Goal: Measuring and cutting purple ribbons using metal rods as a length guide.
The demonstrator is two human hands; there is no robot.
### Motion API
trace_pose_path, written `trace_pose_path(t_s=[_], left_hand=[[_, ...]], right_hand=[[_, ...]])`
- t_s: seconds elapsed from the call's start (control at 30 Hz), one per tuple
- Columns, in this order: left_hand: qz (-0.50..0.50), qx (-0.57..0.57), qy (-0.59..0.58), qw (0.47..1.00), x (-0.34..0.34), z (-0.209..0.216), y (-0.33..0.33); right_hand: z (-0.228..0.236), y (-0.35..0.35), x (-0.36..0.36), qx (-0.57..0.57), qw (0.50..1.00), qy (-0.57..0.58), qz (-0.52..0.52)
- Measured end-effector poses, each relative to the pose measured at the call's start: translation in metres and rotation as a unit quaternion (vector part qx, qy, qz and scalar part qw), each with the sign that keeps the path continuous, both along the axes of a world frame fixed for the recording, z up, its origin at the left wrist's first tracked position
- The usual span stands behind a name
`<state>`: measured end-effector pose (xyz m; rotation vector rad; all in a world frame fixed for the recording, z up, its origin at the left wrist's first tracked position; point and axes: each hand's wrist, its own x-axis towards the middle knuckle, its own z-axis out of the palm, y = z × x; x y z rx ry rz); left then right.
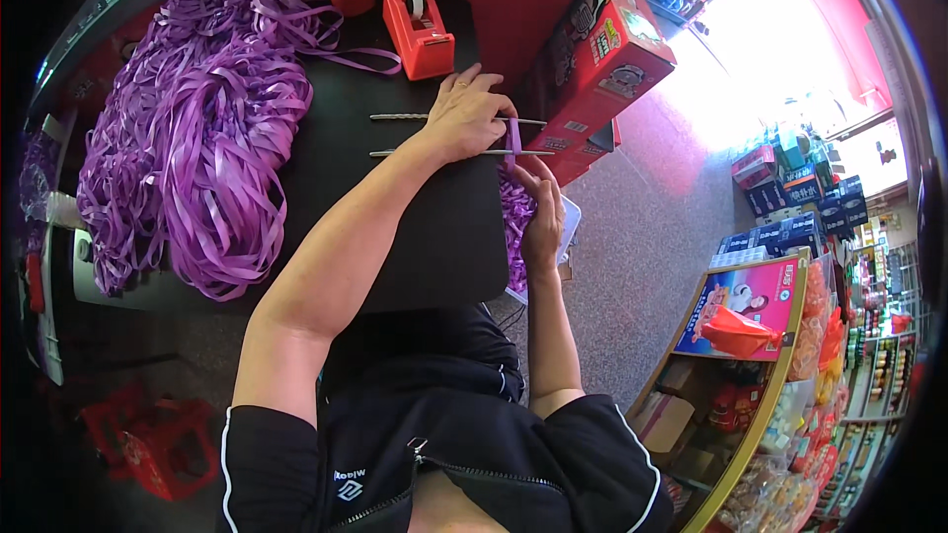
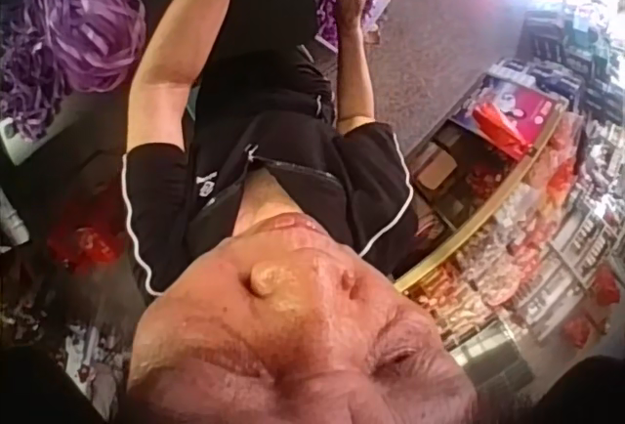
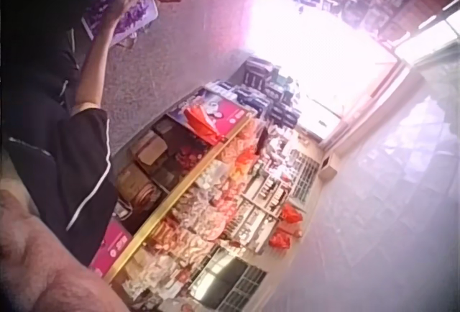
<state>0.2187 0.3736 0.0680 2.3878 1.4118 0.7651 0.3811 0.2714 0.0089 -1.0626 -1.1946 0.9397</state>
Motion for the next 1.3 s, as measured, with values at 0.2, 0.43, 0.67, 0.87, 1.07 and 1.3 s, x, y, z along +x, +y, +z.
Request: trace_pose_path(t_s=[0.2,0.43,0.67,0.87,1.07,1.3], left_hand=[[0.009,0.002,-0.005,1.000,0.001,-0.002,0.001],[0.006,0.010,-0.016,1.000,0.000,-0.004,0.000],[0.034,-0.044,-0.225,0.973,-0.010,0.021,-0.016],[0.044,-0.084,-0.250,0.964,-0.005,0.046,-0.059],[-0.064,-0.495,-0.505,0.704,0.004,0.043,-0.077],[0.022,-0.545,-0.705,0.453,0.041,0.040,-0.078]], right_hand=[[-0.004,0.001,-0.003,-0.009,1.000,0.012,-0.008],[0.006,-0.009,-0.008,0.040,0.999,0.008,-0.003],[0.055,-0.001,0.005,-0.072,0.991,0.073,0.084],[0.083,0.016,0.033,-0.179,0.969,0.065,0.159],[0.094,0.021,0.032,-0.251,0.944,0.089,0.194],[0.071,0.016,0.041,-0.286,0.916,0.203,0.194]])
